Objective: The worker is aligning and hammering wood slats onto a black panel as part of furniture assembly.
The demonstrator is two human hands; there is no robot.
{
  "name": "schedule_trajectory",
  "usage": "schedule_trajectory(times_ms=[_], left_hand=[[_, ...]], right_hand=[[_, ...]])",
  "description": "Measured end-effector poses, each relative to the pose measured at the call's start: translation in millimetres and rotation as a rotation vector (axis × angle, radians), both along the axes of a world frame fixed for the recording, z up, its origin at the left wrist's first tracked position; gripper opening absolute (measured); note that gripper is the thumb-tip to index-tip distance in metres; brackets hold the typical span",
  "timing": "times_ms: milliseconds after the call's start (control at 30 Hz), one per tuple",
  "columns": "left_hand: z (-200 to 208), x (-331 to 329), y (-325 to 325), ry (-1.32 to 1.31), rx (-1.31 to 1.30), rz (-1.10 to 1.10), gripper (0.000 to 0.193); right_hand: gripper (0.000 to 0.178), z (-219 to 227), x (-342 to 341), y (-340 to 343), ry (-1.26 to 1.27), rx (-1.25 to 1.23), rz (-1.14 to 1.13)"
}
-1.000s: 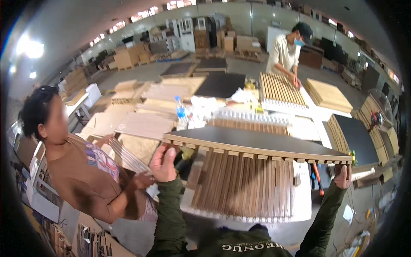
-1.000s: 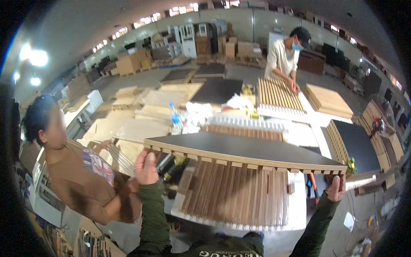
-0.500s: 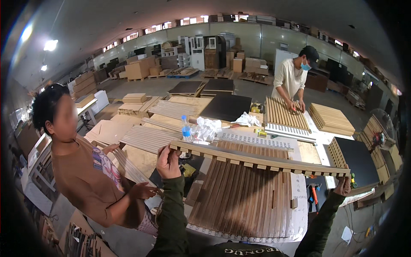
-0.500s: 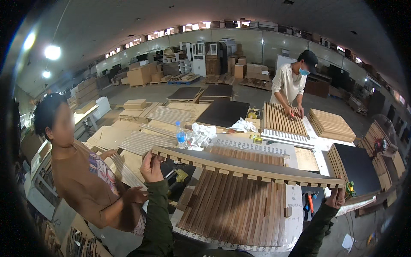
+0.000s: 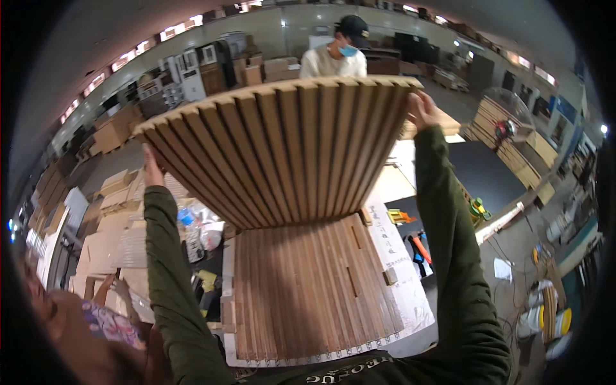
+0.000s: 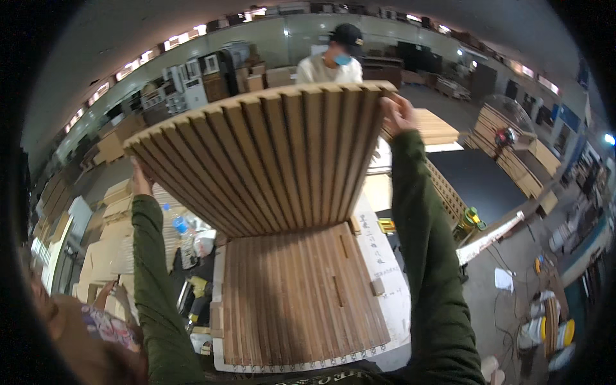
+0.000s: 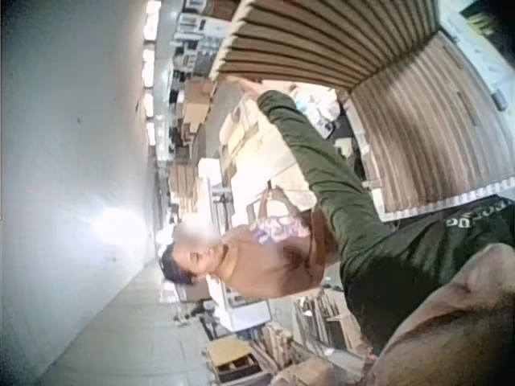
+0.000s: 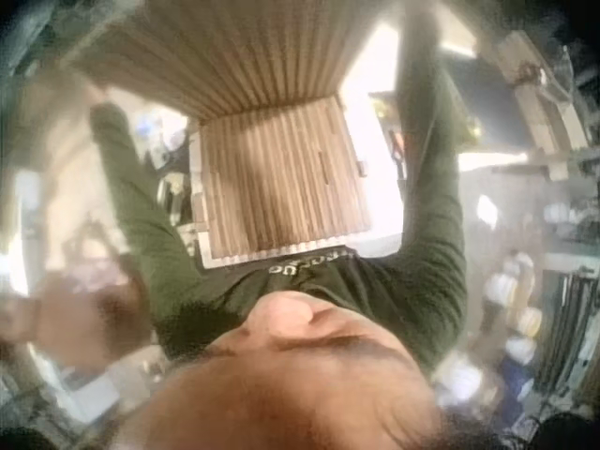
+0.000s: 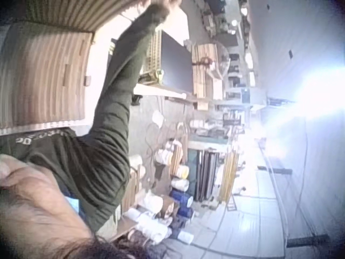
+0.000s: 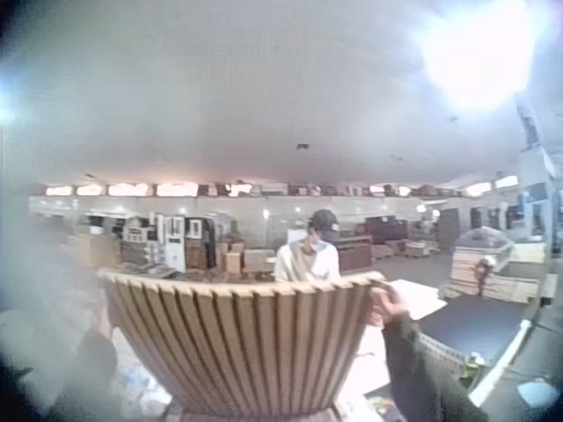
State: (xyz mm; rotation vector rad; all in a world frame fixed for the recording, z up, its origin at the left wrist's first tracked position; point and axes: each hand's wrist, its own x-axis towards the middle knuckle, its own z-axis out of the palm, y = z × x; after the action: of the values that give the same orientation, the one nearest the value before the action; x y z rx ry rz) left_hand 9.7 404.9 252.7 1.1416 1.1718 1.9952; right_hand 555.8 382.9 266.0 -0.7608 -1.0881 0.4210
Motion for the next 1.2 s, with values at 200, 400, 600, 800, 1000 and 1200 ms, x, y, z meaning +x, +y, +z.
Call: schedule_trajectory(times_ms=[200, 400, 600, 800, 1000, 1200], left_hand=[[-124, -14, 113, -0.143, -0.219, -0.260, 0.076], [-141, 119, 97, -0.482, -0.012, -0.267, 0.064], [-121, 82, 103, -0.477, -0.154, -0.344, 0.072], [-122, 59, 50, -0.082, -0.328, -0.248, 0.067], [-226, 70, 14, 0.640, -0.217, -0.616, 0.046], [-183, 241, -81, 0.607, -0.174, -0.900, 0.037]], right_hand=[[0.060, -212, 31, 127, 0.003, -0.131, 0.356], [0.037, -299, -18, 105, -0.326, -0.483, -0.307], [0.049, -229, -17, 62, -0.213, -0.715, -0.250], [0.044, -162, 19, -58, -0.088, -0.641, -0.247], [0.043, -198, 70, -215, -0.186, -0.857, -0.390], [0.035, -230, 153, -342, 0.140, -0.849, -0.420]])
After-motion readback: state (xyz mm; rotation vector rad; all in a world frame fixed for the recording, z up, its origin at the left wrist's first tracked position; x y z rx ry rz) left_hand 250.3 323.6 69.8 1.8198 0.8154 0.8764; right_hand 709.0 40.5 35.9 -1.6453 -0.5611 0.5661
